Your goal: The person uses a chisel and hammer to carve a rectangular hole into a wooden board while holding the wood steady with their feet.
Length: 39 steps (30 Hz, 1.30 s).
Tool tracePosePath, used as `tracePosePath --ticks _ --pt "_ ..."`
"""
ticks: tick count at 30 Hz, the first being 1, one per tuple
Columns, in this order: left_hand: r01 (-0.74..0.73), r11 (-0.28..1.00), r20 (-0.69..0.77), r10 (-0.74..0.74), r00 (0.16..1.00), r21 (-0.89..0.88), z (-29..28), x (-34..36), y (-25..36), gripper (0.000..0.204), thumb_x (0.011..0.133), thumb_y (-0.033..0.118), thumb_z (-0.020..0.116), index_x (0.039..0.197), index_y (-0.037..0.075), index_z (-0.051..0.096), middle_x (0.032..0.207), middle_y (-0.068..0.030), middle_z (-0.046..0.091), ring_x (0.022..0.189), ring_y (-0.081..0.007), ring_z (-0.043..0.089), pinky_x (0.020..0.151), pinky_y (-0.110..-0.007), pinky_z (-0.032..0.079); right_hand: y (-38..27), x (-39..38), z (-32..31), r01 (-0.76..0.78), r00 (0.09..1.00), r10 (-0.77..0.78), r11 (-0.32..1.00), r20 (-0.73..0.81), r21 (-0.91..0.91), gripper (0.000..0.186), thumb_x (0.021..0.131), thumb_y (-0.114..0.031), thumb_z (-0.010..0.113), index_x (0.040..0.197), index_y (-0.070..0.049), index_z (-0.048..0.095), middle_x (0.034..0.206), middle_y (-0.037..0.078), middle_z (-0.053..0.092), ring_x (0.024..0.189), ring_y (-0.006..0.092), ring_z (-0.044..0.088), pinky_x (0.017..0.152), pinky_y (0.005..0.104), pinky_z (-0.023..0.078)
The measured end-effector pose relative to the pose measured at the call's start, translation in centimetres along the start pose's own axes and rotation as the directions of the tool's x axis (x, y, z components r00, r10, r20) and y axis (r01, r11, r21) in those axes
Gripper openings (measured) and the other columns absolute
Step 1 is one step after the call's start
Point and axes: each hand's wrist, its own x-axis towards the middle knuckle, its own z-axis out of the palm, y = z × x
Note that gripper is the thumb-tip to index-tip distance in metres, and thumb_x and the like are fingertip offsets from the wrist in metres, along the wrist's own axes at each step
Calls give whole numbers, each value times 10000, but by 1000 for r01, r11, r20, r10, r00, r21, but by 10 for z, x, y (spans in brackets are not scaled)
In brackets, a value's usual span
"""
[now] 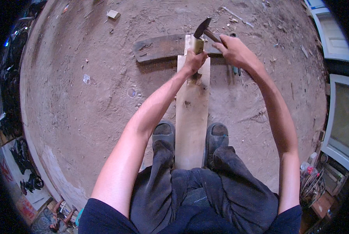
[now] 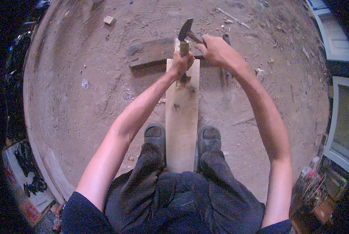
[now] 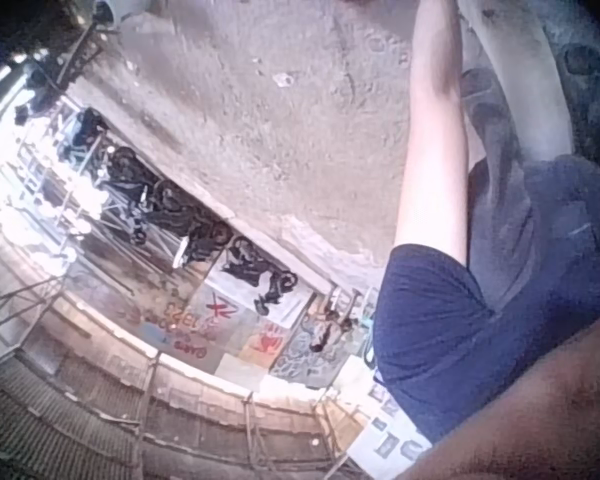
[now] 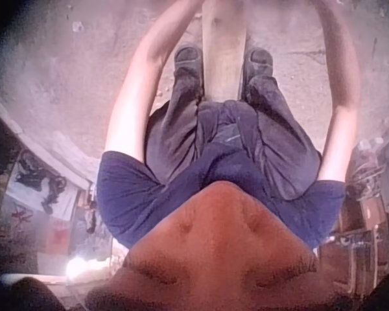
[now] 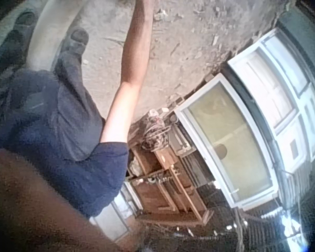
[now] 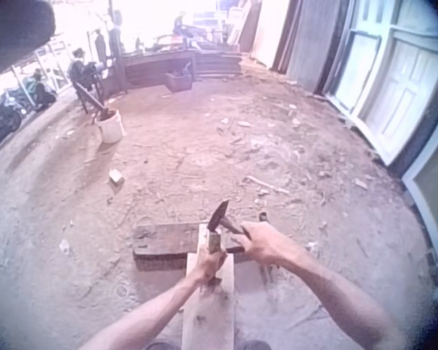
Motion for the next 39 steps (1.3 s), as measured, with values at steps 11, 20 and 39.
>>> tracePosePath --ticks 11,20,39 --pt "-4 984 131 -20 991 180 -9 -5 29 312 777 196 641 534 95 475 476 40 411 426 -61 368 418 -253 259 -10 -13 -47 -246 968 222 934 120 260 350 930 -345 578 875 1 575 643 29 461 596 136 460 547 333 387" --pt "36 993 78 -45 996 111 -5 -7 20 335 768 185 648 513 104 447 452 25 401 388 -70 363 392 -261 248 4 -14 -37 -152 984 134 974 114 167 411 932 -382 578 970 26 587 756 127 561 713 219 533 659 371 429" --pt "-26 995 70 19 997 97 -1 -8 22 206 721 142 633 576 71 504 499 21 452 430 -73 403 414 -258 290 1 -17 -31 -78 996 69 978 48 195 342 955 -343 594 1137 -55 572 692 -36 453 599 65 401 528 257 350"
